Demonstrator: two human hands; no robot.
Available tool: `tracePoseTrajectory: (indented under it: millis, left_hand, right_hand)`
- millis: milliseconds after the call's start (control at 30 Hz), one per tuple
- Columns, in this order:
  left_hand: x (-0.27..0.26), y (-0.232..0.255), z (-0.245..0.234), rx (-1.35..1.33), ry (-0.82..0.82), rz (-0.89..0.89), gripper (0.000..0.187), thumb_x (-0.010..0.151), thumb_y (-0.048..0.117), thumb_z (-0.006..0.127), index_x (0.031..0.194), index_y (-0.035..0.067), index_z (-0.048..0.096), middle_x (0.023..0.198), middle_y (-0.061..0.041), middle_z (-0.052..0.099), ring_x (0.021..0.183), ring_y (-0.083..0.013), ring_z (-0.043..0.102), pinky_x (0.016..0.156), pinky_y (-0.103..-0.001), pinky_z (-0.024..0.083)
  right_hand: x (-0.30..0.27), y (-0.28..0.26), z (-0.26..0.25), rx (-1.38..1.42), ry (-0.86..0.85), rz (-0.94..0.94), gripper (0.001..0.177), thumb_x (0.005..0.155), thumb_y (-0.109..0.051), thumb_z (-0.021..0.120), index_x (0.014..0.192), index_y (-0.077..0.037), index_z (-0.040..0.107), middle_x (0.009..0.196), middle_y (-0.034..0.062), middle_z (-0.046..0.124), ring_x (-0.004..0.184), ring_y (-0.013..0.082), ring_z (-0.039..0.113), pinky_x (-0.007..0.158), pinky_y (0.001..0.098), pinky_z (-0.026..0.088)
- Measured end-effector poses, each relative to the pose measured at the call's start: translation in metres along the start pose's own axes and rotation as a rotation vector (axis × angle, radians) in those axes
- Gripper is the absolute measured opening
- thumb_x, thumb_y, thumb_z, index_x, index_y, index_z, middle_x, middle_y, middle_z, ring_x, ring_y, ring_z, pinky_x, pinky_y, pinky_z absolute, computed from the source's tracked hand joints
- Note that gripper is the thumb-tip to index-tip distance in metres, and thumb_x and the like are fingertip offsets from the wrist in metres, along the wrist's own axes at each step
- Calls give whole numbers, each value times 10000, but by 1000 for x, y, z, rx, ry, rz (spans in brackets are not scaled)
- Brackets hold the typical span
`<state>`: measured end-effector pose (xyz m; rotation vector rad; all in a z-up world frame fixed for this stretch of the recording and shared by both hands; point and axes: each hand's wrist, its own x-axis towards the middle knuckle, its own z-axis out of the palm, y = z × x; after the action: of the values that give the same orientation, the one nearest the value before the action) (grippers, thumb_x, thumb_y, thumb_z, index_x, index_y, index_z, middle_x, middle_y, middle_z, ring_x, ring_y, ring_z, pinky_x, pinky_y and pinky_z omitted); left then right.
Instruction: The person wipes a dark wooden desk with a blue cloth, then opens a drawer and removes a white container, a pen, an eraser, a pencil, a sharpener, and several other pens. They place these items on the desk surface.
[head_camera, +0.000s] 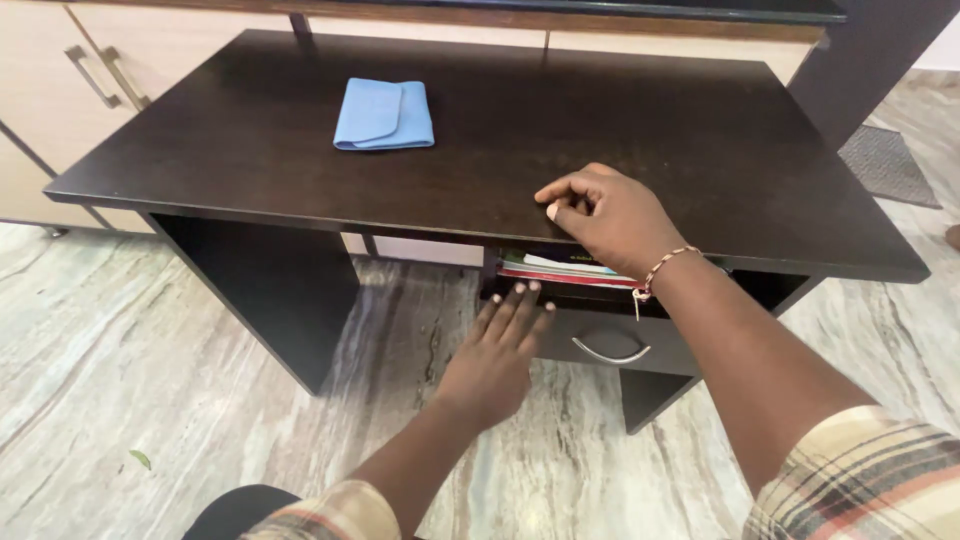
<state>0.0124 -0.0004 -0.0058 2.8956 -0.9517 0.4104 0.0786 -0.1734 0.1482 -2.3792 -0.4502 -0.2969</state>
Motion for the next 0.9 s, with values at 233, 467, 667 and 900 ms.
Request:
tracePoseTrajectory:
  millis: [233,467,667,900]
  left_hand:
    - [5,-10,11,63,-53,-26,833,843,157,562,1601,64,228,1676,-169,197,1551,-302,167,1235,-486,118]
    - [0,8,6,-114,-86,-115,942,796,316,657,1567,5,214,1634,-238,207,1535,-353,152,1240,-515,76]
    - [-27,22,-4,-201,-52,-107,943,780,304,667,1566,10,238,1604,-242,253,1516,-358,185,1232,-527,87]
    - [-66,37,-13,-295,-1,-69,905,760,276,699,1545,27,326,1582,-238,332,1503,-376,249,1221,-537,136]
  right_hand:
    - [4,-5,-3,84,-22,68,204,914,-201,686,1077,-147,795,1057,8,703,902,135,682,820,289,535]
    - [2,-6,-2,76,-2,75,202,913,-215,689,1069,-147,798,1047,3,711,908,131,690,825,291,534]
    - [3,-7,-2,48,11,50,204,916,-221,695,1077,-151,799,1039,26,703,887,156,670,807,308,527]
    - [-2,-7,-2,1,4,46,210,930,-219,682,1096,-158,794,1048,8,692,863,142,659,796,304,519]
